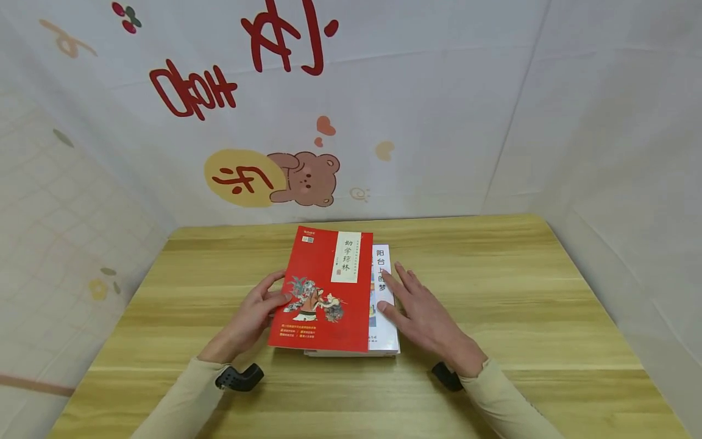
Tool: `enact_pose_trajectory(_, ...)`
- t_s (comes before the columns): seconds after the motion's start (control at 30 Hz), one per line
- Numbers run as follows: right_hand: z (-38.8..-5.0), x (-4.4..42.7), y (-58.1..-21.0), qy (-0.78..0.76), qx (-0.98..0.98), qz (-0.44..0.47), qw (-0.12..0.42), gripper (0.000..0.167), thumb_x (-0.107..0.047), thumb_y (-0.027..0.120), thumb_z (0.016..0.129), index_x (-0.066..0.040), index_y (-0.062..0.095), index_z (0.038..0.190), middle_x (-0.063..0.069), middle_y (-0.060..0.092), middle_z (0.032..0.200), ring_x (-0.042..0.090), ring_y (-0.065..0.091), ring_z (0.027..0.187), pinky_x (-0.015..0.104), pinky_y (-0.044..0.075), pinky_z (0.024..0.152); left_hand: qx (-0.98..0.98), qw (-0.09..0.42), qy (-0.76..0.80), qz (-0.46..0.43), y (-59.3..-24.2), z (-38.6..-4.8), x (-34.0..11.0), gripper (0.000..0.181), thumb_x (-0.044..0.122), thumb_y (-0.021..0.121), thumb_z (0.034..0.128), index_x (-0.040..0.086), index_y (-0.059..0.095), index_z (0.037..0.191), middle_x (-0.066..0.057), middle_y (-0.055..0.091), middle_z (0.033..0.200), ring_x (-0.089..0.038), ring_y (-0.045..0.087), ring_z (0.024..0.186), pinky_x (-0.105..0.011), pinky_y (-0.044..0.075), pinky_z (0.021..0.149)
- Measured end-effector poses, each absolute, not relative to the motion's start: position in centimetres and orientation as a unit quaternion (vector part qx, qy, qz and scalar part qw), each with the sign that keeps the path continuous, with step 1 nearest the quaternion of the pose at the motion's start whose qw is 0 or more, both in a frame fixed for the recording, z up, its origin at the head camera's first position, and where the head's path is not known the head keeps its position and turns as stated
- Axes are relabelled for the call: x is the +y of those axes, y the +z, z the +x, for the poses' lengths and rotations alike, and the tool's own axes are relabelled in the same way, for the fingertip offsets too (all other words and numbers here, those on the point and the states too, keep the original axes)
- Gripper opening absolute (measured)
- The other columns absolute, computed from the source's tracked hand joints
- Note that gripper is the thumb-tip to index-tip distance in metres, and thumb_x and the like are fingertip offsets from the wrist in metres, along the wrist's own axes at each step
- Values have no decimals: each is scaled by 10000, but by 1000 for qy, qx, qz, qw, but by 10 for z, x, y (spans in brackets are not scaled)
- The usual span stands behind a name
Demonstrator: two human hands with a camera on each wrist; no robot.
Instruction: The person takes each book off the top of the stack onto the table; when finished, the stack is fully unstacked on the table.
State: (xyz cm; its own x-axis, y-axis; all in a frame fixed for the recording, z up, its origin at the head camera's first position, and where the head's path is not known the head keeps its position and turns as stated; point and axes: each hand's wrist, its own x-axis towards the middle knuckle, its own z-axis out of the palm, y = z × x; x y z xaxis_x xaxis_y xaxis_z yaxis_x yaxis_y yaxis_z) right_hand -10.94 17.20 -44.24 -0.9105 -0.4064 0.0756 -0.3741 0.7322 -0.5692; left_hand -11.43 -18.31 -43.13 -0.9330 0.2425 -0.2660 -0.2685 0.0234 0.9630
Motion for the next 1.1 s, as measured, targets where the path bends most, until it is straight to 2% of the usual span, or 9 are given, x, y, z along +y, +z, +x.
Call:
enact_pose_trajectory(0.1, -110, 172, -442, -302, 929, -212, 33, 753, -524, 553, 1033, -163, 305, 1646, 164, 209, 1698, 428, 268, 1508, 606, 468, 1047, 674, 191, 713, -13, -429, -114, -189, 627, 132, 558, 1058, 138, 277, 1619, -158, 689, 1195, -204, 748, 902, -372, 630, 761)
enact_pose_trajectory(0.27, -109, 172, -441, -303, 928, -213, 37, 755, -538, 523, 1045, -153, 287, 1650, 155, 252, 1687, 423, 288, 1504, 638, 424, 1080, 655, 166, 736, -42, -428, -111, -196, 636, 102, 544, 1058, 134, 276, 1634, -107, 691, 1174, -174, 733, 922, -352, 626, 778)
enact_pose_trajectory(0.53, -107, 177, -441, -304, 929, -207, 33, 724, -522, 504, 1061, -160, 287, 1650, 124, 269, 1690, 414, 300, 1511, 655, 396, 1096, 637, 133, 757, -60, -427, -109, -205, 613, 65, 508, 1067, 162, 292, 1633, -96, 692, 1177, -174, 725, 960, -370, 624, 812)
enact_pose_trajectory(0.7, -107, 178, -441, -306, 929, -203, 37, 725, -534, 500, 1060, -196, 267, 1658, 120, 257, 1696, 388, 348, 1496, 651, 404, 1091, 625, 127, 767, -72, -424, -109, -215, 620, 85, 497, 1080, 175, 273, 1650, -77, 666, 1234, -168, 704, 1010, -370, 615, 849)
enact_pose_trajectory(0.93, -108, 176, -440, -304, 930, -205, 41, 725, -538, 492, 1064, -206, 253, 1662, 135, 253, 1694, 396, 335, 1499, 644, 382, 1115, 616, 106, 776, -87, -414, -109, -237, 623, 108, 469, 1098, 221, 238, 1666, -93, 525, 1425, -159, 654, 1111, -362, 592, 917)
enact_pose_trajectory(1.1, -109, 173, -439, -303, 929, -207, 45, 723, -543, 487, 1064, -211, 253, 1662, 123, 247, 1697, 395, 336, 1498, 643, 380, 1116, 613, 88, 781, -82, -405, -107, -255, 632, 133, 457, 1108, 227, 194, 1675, -18, 527, 1412, -129, 640, 1130, -336, 581, 933)
